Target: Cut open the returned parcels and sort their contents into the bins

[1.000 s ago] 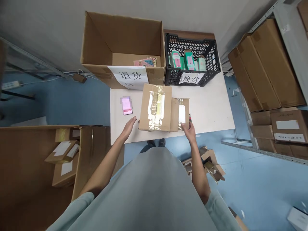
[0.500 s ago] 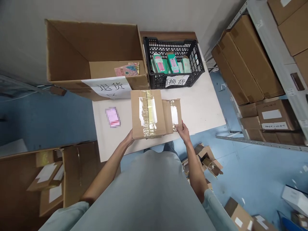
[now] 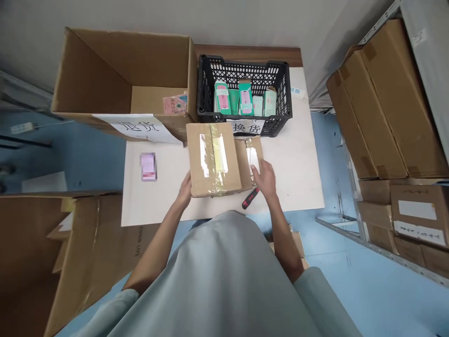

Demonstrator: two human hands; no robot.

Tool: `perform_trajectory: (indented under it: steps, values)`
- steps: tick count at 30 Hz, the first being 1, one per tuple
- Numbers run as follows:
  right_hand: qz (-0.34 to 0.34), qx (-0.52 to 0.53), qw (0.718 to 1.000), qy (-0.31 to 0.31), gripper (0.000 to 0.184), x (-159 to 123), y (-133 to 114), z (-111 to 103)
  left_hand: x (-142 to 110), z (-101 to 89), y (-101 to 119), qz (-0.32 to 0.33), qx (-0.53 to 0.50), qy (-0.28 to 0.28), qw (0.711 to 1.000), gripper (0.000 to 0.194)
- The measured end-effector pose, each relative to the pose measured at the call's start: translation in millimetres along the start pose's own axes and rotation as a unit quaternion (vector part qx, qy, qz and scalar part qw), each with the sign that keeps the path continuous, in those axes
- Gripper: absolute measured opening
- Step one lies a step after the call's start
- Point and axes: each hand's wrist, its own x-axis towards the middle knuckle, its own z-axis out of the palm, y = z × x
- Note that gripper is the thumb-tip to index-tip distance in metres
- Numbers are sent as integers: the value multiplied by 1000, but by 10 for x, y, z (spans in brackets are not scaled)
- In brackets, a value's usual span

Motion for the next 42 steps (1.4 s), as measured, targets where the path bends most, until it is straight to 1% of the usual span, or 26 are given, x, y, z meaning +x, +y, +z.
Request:
perform_trajectory:
  steps: [1, 2, 3, 5, 7, 9, 12, 14, 17, 19, 21, 23, 25, 27, 28, 30, 32, 34, 36, 38, 39, 41, 42]
  values:
    - [-13, 50, 997, -52, 85, 31, -116, 33, -50, -4, 89, 22, -3, 47, 999, 88]
    - [-24, 96, 990, -104, 85, 42, -239, 80, -109, -16, 189, 40, -16, 83, 996, 88]
    - [-34, 134, 979, -151, 85, 34, -362, 131, -177, -30, 299, 51, -29, 107, 993, 88]
    - [-52, 182, 958, -217, 84, -25, -582, 196, -326, -40, 544, 57, -37, 113, 991, 85]
    - [-67, 213, 949, -225, 86, -108, -738, 148, -472, 2, 798, 77, -21, 115, 990, 79]
    - [-65, 240, 942, -223, 90, -182, -812, -43, -600, 103, 1034, 95, 0, 115, 989, 77]
    - [-48, 266, 936, -226, 93, -275, -802, -526, -747, 338, 1328, 121, 39, 105, 986, 77]
    - [-47, 260, 942, -205, 89, -344, -762, -893, -812, 529, 1493, 154, 66, 83, 982, 75]
    - [-47, 219, 966, -131, 81, -462, -704, -1405, -846, 850, 1708, 212, 76, 26, 974, 69]
    - [-54, 184, 978, -83, 75, -534, -655, -1709, -829, 1087, 1816, 240, 68, -16, 968, 65]
    - [-63, 152, 985, -43, 73, -595, -581, -1993, -802, 1343, 1880, 260, 58, -62, 962, 65]
    - [-64, 125, 990, -8, 71, -647, -481, -2257, -780, 1609, 1891, 272, 47, -110, 955, 66]
    - [-58, 99, 993, 24, 68, -683, -363, -2480, -762, 1867, 1848, 272, 29, -158, 949, 69]
    - [-46, 73, 995, 46, 66, -682, -232, -2633, -720, 2093, 1758, 262, 10, -198, 944, 70]
    - [-38, 63, 996, 53, 66, -658, -160, -2673, -680, 2190, 1698, 255, 5, -213, 943, 71]
    - [-21, 57, 997, 55, 67, -551, 1, -2666, -549, 2347, 1560, 237, 8, -231, 944, 72]
    - [-10, 71, 996, 46, 71, -365, 188, -2540, -362, 2460, 1409, 212, 32, -241, 946, 72]
    - [4, 98, 995, 13, 75, -135, 396, -2309, -161, 2532, 1257, 184, 75, -231, 953, 68]
    - [14, 134, 991, -11, 81, 83, 609, -2015, -4, 2557, 1114, 161, 128, -202, 958, 61]
    - [24, 155, 987, -31, 86, 237, 806, -1710, 73, 2518, 979, 155, 162, -175, 959, 57]
    - [30, 152, 987, -44, 87, 282, 892, -1571, 80, 2467, 912, 159, 167, -169, 958, 57]
    - [45, 117, 990, -60, 83, 312, 1027, -1344, 42, 2293, 767, 179, 163, -154, 958, 57]
    - [53, 82, 994, -55, 80, 306, 1074, -1260, 6, 2169, 684, 193, 157, -137, 959, 55]
